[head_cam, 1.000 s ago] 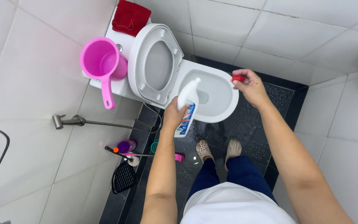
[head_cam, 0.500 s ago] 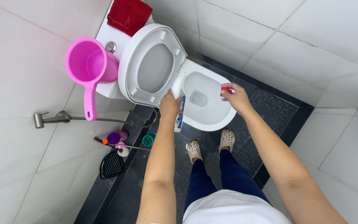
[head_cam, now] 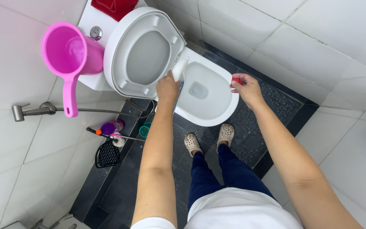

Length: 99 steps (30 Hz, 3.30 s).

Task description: The person pours toilet cleaner from a white bottle into the toilet bowl. They then use a pink toilet brush to scrub the inside of the bowl thoroughly. Finally, the person rinses the brush under a handheld shower sprayer and places it back in its holder.

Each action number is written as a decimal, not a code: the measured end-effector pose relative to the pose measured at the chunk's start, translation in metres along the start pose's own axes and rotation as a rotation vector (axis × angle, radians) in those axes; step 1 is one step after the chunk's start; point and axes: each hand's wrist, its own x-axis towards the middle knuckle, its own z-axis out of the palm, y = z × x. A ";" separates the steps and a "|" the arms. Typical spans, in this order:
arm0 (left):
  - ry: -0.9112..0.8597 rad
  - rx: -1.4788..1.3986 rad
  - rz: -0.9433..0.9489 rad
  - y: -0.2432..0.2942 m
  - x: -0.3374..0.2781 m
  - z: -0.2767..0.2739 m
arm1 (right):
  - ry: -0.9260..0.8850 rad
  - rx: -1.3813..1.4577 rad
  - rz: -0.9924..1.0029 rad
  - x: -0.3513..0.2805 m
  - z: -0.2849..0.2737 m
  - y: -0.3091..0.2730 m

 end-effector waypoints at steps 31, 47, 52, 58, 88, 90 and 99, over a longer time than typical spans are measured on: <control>-0.012 0.210 0.252 0.075 -0.020 0.008 | 0.068 0.028 0.033 -0.021 -0.026 0.017; -0.078 0.146 0.072 0.051 -0.006 -0.014 | 0.048 0.001 0.057 -0.023 -0.009 0.011; -0.105 0.034 -0.033 0.034 0.002 -0.025 | 0.014 0.028 0.076 -0.013 0.007 0.016; -0.276 -0.249 -0.027 0.007 0.030 0.030 | -0.127 0.193 0.239 0.011 0.051 0.072; -0.058 0.252 0.250 0.063 -0.018 -0.016 | 0.300 0.784 0.428 0.015 0.013 0.076; -0.048 0.332 0.286 0.070 -0.021 -0.013 | 0.341 0.805 0.403 0.012 0.002 0.081; -0.065 0.333 0.368 0.077 -0.030 0.001 | 0.390 0.828 0.374 -0.008 -0.026 0.104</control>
